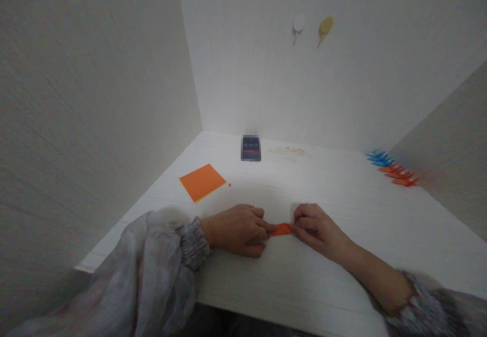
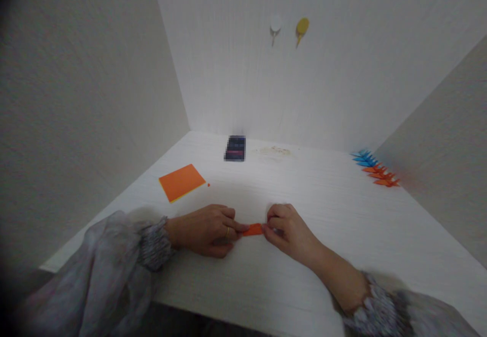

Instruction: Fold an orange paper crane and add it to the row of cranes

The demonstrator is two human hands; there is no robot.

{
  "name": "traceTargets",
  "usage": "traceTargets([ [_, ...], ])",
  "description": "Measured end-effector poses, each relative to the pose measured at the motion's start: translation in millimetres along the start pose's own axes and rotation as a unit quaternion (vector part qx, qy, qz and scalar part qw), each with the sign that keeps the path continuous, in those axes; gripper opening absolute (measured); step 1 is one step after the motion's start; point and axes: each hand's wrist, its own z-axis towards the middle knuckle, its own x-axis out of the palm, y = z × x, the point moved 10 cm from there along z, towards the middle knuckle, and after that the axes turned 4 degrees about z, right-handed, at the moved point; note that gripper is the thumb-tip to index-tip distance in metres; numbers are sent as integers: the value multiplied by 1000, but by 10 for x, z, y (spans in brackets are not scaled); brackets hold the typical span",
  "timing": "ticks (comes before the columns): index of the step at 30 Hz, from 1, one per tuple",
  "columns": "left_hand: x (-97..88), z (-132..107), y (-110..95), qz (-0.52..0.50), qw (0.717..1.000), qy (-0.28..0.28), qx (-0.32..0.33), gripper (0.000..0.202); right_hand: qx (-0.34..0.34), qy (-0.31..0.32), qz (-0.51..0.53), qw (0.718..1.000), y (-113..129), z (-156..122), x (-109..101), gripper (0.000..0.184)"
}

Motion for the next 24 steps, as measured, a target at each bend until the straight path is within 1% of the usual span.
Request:
traceTargets([
  [2, 1, 6, 6, -5, 1000, 0, -2, 14, -5, -32, 22, 999, -1, -3, -68, 24],
  [4, 2, 12, 13, -11, 1000, 0, -5, 14, -24, -31, 33, 999, 74, -5, -80, 20],
  [5, 0, 13, 16, -13, 1000, -1, -6, 14, -34, -13, 31, 999, 126, -4, -50, 22],
  [7, -6, 12, 21, -16, 1000, -5, -8, 13, -57, 47, 11, 997, 238, -8, 75, 26],
  [9, -6, 8, 25, -19, 1000, -8, -9, 13, -71, 63, -3, 995, 307, -11, 131, 25],
  [13, -1, -4, 35, -38, 999, -14, -10, 13, -54, 67, 2, 996, 278, -3, 188, 21],
  [16, -7, -9, 48, -48, 999, -20, -11, 12, -54, 62, 7, 997, 258, 3, 174, 20],
  [21, 11, -2, 57, -40, 999, 4, -7, 13, -59, 63, 2, 996, 263, 13, 140, 21],
  [24, 0, 5, 48, -44, 999, 8, -1, 13, -63, 57, 0, 996, 274, 14, 124, 21],
])
